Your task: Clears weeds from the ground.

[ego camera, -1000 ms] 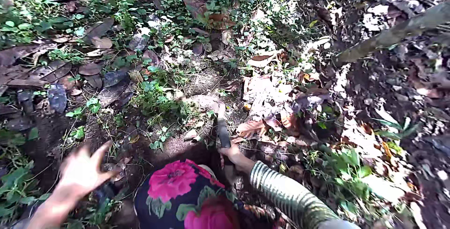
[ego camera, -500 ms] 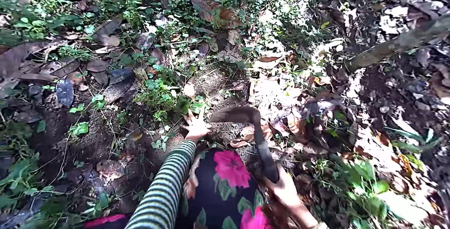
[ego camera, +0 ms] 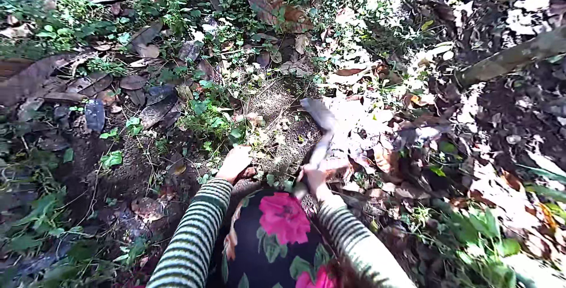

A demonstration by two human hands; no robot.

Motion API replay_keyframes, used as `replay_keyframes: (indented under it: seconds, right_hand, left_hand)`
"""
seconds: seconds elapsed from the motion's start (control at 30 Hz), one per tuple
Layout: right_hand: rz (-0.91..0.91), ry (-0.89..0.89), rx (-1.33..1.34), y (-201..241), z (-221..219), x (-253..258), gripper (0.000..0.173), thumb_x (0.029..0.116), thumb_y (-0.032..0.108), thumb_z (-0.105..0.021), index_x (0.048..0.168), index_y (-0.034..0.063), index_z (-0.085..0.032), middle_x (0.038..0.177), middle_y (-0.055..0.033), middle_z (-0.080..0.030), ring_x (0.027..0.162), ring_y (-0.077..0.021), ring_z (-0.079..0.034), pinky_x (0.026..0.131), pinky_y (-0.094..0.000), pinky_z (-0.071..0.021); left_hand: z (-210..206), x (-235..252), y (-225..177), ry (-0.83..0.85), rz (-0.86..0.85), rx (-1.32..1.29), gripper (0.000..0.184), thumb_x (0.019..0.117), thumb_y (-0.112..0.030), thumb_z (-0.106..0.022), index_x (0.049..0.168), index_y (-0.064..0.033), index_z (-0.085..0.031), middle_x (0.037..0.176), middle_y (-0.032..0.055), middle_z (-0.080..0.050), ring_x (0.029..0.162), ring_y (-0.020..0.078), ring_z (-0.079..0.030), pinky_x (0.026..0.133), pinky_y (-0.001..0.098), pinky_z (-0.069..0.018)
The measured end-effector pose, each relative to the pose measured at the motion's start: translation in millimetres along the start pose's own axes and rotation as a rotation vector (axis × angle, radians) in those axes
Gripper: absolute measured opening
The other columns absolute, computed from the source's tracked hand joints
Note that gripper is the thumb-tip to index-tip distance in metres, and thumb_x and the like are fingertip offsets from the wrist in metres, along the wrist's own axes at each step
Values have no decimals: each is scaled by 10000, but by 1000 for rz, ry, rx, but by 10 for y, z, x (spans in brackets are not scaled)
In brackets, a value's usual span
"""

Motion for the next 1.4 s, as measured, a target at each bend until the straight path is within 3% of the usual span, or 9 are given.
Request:
replay_keyframes:
  seconds: [0.13, 0.27, 0.37, 0.57, 0.73, 0.8, 1.13, 1.3, 1.4]
  right_hand:
    - [-95, 319, -579, -471, -305, -704, 655, 880, 226, -749, 1421, -46, -501, 1234, -264, -650, 1128, -345, -647, 999, -544, -504]
    - [-115, 295, -350, -216, -25, -681, 583, 864, 91, -740, 1376, -6, -476, 838, -160, -680, 612, -248, -680, 591, -427, -612]
    - [17, 47, -76, 324, 117, -418, 395, 958, 62, -624, 1299, -57, -463, 709, -129, -648, 513, -219, -648, 511, -393, -603]
    - [233, -144, 292, 1313, -529, 420, 214, 1027, 50, -561, 1200, -33, -466, 707, -86, -600, 523, -177, -629, 527, -358, -608]
    - [100, 343, -482, 210, -1652, -148, 517, 913, 115, -684, 1341, -74, -465, 804, -137, -680, 642, -223, -685, 638, -403, -609]
    - [-25, 468, -716, -70, -1591, -422, 533, 933, 179, -711, 1373, -38, -503, 952, -180, -704, 783, -275, -711, 770, -470, -597]
    - [135, 133, -56, 247, -1344, 100, 369, 961, 28, -587, 1282, -64, -430, 707, -133, -629, 532, -213, -641, 520, -391, -596]
    - [48, 566, -893, -430, -1051, -645, 682, 831, 210, -769, 1411, -29, -501, 1174, -259, -669, 1054, -369, -671, 945, -576, -525]
    - [140, 545, -826, 47, -1139, -477, 588, 838, 191, -763, 1336, -7, -521, 932, -190, -688, 701, -294, -699, 662, -503, -608]
  left_hand:
    - [134, -206, -190, 66, -52, 59, 389, 1000, -250, -628, 1302, -7, -653, 1342, 243, -628, 1317, 407, -559, 1114, 592, -418]
    - [596, -609, 253, -105, 41, 8, 304, 954, -174, -686, 1197, 8, -699, 1233, 241, -682, 1207, 418, -633, 1032, 617, -480]
    - [858, -953, 865, -143, 186, 38, 334, 921, -149, -719, 1225, -13, -697, 1219, 248, -684, 1190, 440, -632, 1014, 642, -479]
    - [825, -1667, 1572, -206, 376, -16, 283, 932, -185, -695, 1152, -8, -719, 1168, 272, -695, 1144, 479, -648, 962, 693, -486]
    - [455, -2572, 2528, -271, 664, -90, 321, 949, -201, -700, 1176, 26, -701, 1169, 318, -682, 1161, 502, -634, 999, 692, -464]
    - [273, -3001, 2780, -329, 768, -142, 336, 921, -167, -727, 1186, 36, -690, 1153, 350, -669, 1136, 538, -631, 955, 730, -462]
    - [545, -3733, 3492, -409, 1022, -144, 397, 974, -191, -674, 1296, 40, -632, 1178, 410, -626, 1147, 619, -581, 922, 807, -422]
    - [281, -3252, 3374, -31, 880, -316, 482, 1015, -287, -660, 1376, 18, -568, 1207, 367, -630, 1088, 549, -631, 921, 730, -474]
    - [271, -3229, 3338, 17, 835, -459, 512, 996, -338, -690, 1368, -7, -573, 1149, 308, -665, 992, 459, -675, 892, 659, -520]
Point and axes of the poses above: each hand's wrist, its own x-axis towards the middle knuckle, its own z-axis out of the back of the hand, y = z × x, the point moved 7 cm from there along x, towards the middle knuckle
